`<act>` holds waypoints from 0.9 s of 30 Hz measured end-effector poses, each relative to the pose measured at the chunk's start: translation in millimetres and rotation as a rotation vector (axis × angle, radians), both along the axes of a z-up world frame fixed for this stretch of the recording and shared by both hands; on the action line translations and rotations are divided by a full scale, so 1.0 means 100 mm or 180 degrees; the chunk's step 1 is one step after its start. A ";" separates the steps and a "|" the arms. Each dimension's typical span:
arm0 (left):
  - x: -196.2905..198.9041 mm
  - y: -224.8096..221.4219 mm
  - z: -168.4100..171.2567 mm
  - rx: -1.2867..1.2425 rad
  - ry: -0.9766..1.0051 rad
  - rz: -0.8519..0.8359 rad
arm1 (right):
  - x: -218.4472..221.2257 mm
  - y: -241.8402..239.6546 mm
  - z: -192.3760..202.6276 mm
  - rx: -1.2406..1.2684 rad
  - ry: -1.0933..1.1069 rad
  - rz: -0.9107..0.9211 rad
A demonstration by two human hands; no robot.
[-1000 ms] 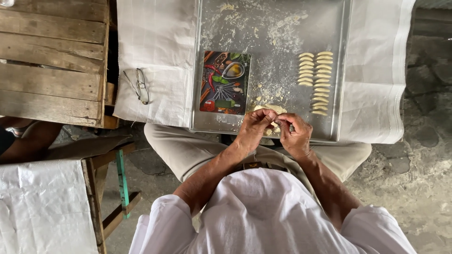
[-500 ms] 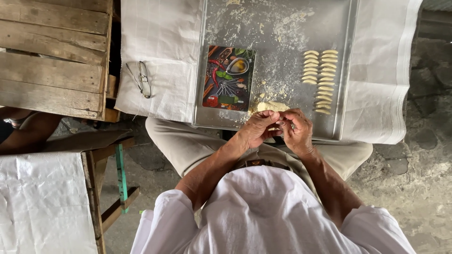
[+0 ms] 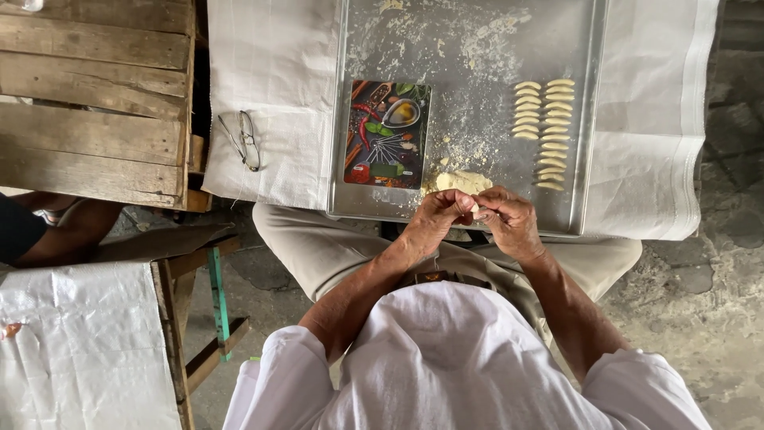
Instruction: Manually shaping small pieces of dough into crescent-shaped pastries and arranging them on a metal baking tray.
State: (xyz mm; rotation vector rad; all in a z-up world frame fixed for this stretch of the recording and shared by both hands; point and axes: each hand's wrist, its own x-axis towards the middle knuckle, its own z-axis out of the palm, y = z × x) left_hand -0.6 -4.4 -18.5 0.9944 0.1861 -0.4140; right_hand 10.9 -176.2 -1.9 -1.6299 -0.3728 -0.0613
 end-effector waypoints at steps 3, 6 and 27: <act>0.06 0.01 0.19 -0.0032 0.0073 -0.0094 | -0.03 0.07 0.23 -0.0095 -0.0047 -0.0069; 0.07 0.01 0.19 -0.0146 0.0200 -0.0113 | -0.03 0.04 0.13 -0.0343 -0.0295 -0.0140; 0.16 0.26 0.75 0.0816 -0.0539 -0.0942 | 0.06 -0.08 -0.04 -0.0734 -0.0913 -0.0092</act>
